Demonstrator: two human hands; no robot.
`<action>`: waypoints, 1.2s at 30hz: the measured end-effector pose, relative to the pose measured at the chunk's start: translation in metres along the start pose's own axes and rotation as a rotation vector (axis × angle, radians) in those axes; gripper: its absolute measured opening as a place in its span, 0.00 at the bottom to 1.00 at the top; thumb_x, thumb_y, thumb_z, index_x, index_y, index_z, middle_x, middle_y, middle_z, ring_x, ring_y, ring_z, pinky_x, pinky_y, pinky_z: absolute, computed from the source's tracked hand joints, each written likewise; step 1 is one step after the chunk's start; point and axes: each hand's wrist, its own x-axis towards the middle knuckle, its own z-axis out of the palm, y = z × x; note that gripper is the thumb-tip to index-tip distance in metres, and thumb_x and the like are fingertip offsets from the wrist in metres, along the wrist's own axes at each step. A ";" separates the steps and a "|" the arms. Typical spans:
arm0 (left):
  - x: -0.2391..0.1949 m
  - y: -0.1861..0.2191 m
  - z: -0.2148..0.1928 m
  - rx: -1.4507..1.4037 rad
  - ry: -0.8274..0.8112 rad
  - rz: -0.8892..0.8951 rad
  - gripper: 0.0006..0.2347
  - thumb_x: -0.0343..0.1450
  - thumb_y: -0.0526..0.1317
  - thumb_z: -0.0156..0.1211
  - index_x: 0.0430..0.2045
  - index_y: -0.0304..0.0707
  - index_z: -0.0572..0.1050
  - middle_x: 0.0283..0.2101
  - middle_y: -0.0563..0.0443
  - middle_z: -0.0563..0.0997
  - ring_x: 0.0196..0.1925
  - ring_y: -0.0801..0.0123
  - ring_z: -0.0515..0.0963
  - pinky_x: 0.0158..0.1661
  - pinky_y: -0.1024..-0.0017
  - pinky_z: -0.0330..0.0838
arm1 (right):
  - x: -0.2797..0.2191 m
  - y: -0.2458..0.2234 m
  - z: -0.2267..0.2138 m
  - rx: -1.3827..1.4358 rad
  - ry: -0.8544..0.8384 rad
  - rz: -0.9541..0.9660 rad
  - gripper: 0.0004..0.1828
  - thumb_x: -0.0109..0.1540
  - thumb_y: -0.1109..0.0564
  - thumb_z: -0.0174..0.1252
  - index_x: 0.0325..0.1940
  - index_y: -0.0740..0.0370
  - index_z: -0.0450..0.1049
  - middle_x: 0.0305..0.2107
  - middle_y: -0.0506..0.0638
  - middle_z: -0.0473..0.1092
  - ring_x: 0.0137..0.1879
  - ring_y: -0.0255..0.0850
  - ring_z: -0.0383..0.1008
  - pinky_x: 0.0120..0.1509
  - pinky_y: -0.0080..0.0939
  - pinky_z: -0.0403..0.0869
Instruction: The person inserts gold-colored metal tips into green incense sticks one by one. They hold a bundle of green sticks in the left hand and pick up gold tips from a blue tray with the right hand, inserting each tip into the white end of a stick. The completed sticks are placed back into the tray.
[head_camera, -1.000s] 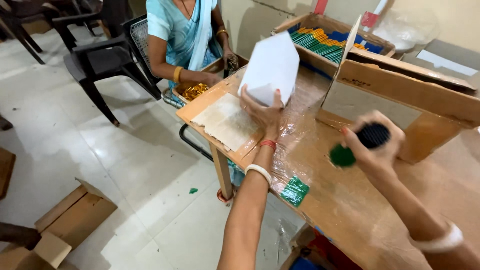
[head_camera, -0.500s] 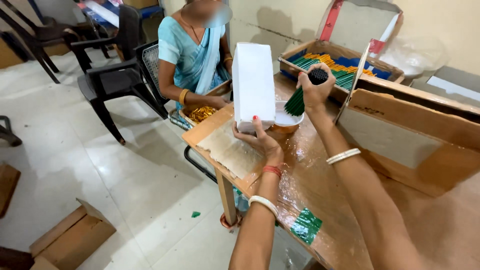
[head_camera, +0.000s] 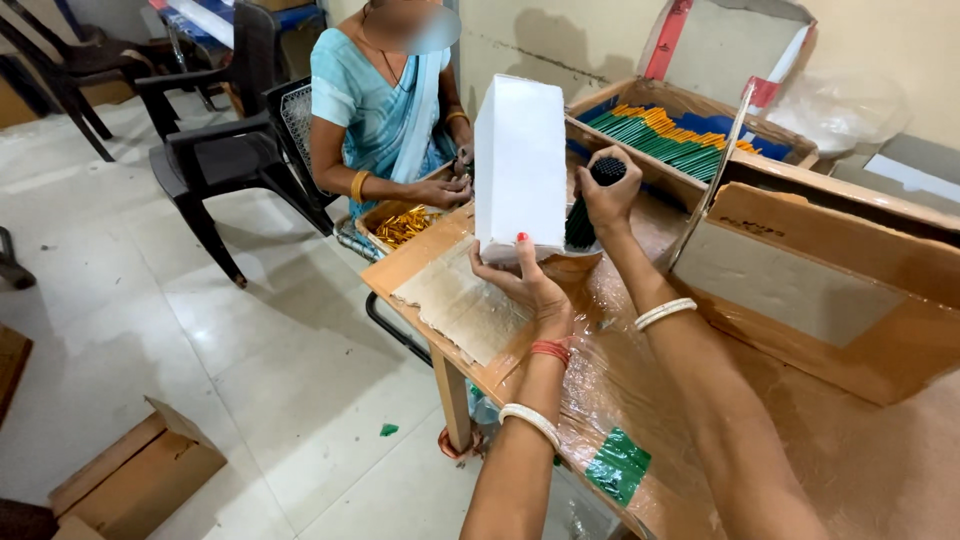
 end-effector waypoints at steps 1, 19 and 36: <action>0.000 0.000 0.000 0.000 -0.001 0.000 0.36 0.64 0.47 0.62 0.67 0.42 0.52 0.64 0.36 0.60 0.65 0.49 0.65 0.60 0.56 0.67 | -0.001 0.008 -0.002 0.000 0.001 -0.001 0.11 0.57 0.71 0.64 0.32 0.63 0.68 0.23 0.47 0.70 0.25 0.34 0.75 0.27 0.33 0.74; 0.002 -0.004 -0.003 0.037 0.013 0.047 0.37 0.65 0.47 0.63 0.68 0.41 0.52 0.63 0.35 0.62 0.65 0.47 0.68 0.62 0.54 0.67 | 0.021 -0.034 0.000 0.028 -0.044 -0.132 0.10 0.58 0.71 0.63 0.32 0.65 0.67 0.27 0.47 0.68 0.27 0.33 0.72 0.28 0.32 0.73; -0.041 0.017 0.000 1.005 -0.559 0.450 0.47 0.57 0.59 0.73 0.69 0.41 0.56 0.65 0.31 0.67 0.68 0.35 0.62 0.67 0.40 0.56 | 0.051 -0.174 0.044 0.507 -0.109 -0.012 0.11 0.63 0.74 0.61 0.38 0.65 0.67 0.28 0.51 0.67 0.30 0.41 0.71 0.34 0.41 0.76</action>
